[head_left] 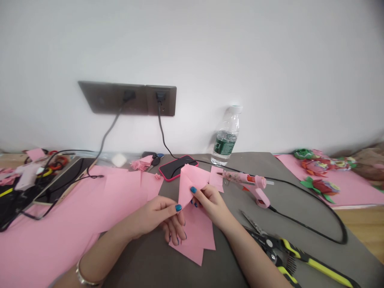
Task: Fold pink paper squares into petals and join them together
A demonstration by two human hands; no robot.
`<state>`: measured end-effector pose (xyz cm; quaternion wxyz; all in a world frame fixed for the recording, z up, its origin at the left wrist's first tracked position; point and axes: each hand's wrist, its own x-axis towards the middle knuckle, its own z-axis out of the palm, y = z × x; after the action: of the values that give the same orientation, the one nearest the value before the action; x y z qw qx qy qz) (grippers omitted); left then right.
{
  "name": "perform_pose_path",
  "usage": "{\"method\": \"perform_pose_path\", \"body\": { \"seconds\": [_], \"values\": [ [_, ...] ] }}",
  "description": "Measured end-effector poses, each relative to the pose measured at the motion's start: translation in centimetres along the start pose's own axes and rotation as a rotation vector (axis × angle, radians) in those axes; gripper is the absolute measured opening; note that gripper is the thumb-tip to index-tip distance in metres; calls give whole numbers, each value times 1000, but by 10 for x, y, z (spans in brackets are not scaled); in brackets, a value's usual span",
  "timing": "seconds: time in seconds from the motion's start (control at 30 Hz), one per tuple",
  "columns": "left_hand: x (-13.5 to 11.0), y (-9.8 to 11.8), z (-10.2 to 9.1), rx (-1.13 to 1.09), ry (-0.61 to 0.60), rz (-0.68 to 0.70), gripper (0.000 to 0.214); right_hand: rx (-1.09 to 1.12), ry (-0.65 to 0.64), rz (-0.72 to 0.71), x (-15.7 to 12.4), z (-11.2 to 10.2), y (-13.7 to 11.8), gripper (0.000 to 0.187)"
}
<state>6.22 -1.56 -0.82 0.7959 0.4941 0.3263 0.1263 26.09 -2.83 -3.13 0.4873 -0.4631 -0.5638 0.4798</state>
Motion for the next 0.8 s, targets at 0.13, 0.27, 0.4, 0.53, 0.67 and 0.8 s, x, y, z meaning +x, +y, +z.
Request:
{"method": "perform_pose_path", "body": {
  "seconds": [0.13, 0.27, 0.4, 0.53, 0.67, 0.8],
  "values": [
    [0, -3, -2, -3, -18, 5, 51, 1, -19, -2, -1, -1, -2, 56],
    [2, -3, -5, 2, 0, 18, 47, -6, -13, -5, -1, -1, -3, 55],
    [2, -1, -3, -11, 53, 0, 47, 10, -13, -9, -2, -2, -3, 55],
    [1, 1, 1, -5, 113, 9, 49, -2, -61, 7, -3, -1, -3, 56],
    [2, 2, 3, 28, 120, 16, 48, -45, -98, 38, -6, -1, -2, 58],
    [2, 2, 2, 40, 122, 32, 48, -43, -109, 33, -7, -1, -3, 58]
  ]
}}
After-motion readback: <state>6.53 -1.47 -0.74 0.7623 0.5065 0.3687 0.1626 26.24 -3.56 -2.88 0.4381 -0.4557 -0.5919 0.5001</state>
